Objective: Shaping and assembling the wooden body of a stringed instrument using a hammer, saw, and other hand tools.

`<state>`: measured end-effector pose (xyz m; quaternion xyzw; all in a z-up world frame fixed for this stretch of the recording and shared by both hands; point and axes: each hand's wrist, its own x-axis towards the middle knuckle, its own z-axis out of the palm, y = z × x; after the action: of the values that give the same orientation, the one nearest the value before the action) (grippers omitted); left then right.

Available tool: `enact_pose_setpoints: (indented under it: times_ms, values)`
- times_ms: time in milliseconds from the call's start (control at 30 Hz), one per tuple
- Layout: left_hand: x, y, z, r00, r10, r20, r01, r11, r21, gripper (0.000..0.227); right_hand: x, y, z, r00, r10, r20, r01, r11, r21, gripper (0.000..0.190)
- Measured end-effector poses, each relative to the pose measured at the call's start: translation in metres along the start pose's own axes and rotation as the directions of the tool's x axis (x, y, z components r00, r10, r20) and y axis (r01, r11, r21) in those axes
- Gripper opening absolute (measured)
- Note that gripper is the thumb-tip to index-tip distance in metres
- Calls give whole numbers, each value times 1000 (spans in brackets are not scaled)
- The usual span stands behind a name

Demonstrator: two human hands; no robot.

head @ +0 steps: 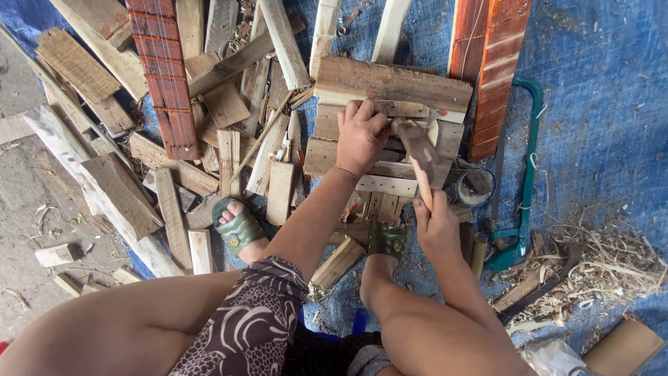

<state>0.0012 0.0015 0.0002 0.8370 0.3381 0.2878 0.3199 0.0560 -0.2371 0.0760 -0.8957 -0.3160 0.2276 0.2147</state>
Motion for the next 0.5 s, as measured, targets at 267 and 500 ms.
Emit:
enact_pose_setpoints:
  times_ms: [267,500]
  values:
    - [-5,-3,2,1000,-3,-5,3,1000,2,18,-5,2,0,999,-36,-6,36,998,47,26]
    - [-13,-16,-15,997,70,16,-70,997,20,33,-6,-16,-15,999,-12,41,8,994,110,34]
